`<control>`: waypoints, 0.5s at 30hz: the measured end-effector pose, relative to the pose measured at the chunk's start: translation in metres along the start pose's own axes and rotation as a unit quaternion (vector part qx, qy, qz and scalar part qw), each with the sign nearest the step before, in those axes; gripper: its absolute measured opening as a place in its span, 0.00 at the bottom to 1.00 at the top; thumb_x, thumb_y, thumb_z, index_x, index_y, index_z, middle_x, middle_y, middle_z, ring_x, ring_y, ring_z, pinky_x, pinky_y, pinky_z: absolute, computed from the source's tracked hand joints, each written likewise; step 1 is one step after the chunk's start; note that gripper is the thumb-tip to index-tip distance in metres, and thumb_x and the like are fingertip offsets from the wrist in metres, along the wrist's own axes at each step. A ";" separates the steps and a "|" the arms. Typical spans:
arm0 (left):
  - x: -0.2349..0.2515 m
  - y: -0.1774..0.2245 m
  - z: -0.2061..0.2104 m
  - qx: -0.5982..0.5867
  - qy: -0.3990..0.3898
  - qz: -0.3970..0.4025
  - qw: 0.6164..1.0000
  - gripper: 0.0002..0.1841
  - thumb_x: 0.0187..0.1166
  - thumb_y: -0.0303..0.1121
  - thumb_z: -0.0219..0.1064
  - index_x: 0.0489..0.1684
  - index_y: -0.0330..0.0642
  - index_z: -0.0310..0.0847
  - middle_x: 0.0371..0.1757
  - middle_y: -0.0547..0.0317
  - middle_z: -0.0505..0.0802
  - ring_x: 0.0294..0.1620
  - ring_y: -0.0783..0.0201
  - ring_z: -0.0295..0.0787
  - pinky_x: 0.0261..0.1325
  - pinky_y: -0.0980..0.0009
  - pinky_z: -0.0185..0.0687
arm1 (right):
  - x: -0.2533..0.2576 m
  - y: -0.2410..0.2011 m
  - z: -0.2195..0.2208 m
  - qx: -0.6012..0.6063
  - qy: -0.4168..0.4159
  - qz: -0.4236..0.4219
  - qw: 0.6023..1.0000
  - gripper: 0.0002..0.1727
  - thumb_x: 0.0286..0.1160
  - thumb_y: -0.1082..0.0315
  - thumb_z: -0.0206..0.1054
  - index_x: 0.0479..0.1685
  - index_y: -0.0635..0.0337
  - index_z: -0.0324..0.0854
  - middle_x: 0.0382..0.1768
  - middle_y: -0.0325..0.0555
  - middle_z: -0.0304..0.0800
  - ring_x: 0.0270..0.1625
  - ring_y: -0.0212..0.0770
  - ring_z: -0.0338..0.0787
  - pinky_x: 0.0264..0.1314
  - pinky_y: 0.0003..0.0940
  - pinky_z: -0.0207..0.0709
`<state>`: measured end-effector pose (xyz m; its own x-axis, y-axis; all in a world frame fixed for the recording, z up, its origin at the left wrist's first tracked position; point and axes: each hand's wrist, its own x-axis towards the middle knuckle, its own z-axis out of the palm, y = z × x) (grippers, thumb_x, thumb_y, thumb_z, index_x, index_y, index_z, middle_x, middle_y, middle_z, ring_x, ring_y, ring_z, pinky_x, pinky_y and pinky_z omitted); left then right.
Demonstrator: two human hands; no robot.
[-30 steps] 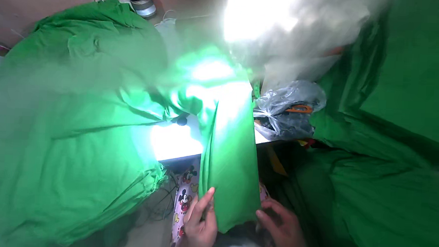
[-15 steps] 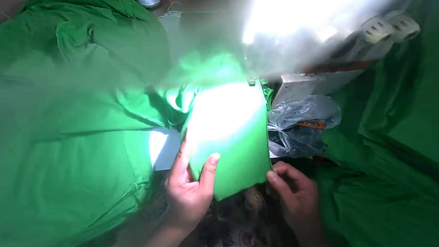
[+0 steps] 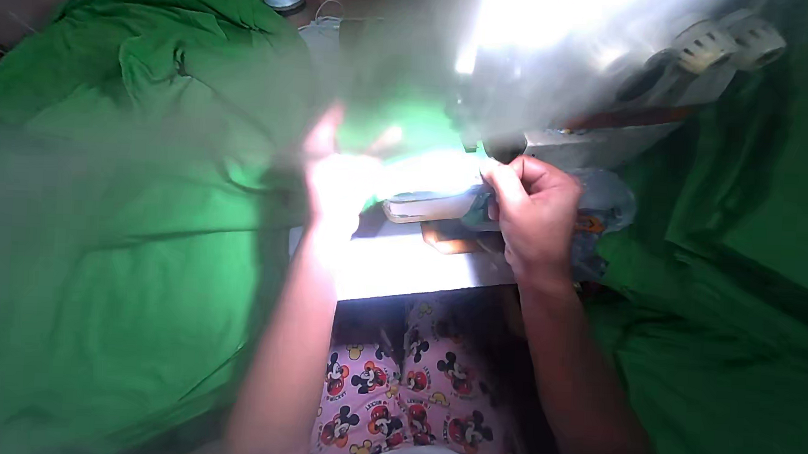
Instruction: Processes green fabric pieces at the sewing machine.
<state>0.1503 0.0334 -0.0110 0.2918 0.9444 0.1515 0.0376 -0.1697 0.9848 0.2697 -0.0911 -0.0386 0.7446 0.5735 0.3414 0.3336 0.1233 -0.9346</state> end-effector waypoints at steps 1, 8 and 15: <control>0.006 0.004 0.001 0.031 -0.001 -0.029 0.999 0.33 0.69 0.28 0.79 0.77 0.35 0.72 0.59 0.56 0.88 0.50 0.77 0.86 0.52 0.76 0.85 | 0.003 0.000 0.001 -0.014 0.002 0.005 1.000 0.24 0.79 0.67 0.66 0.11 0.47 0.65 0.09 0.29 0.68 0.07 0.20 0.62 0.09 0.15 0.56; 0.018 -0.003 0.010 -0.004 0.056 -0.041 0.998 0.37 0.79 0.32 0.72 0.87 0.29 0.59 0.84 0.36 0.71 0.81 0.59 0.71 0.80 0.67 0.67 | 0.001 -0.004 0.002 -0.020 0.024 -0.009 0.999 0.25 0.78 0.67 0.68 0.09 0.47 0.65 0.08 0.27 0.65 0.08 0.19 0.62 0.10 0.14 0.56; -0.057 -0.052 0.001 -0.170 0.202 0.114 0.958 0.42 0.80 0.25 0.67 0.91 0.29 0.42 0.81 0.50 0.74 0.76 0.69 0.78 0.74 0.70 0.79 | -0.027 -0.015 0.012 -0.050 -0.025 -0.022 0.998 0.26 0.83 0.63 0.65 0.07 0.50 0.73 0.07 0.25 0.74 0.11 0.17 0.74 0.13 0.16 0.70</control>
<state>0.1320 -0.0121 -0.0710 -0.1414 0.9370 0.3195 -0.3158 -0.3486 0.8825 0.2375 -0.0987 -0.0352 0.6982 0.6099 0.3749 0.4241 0.0696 -0.9030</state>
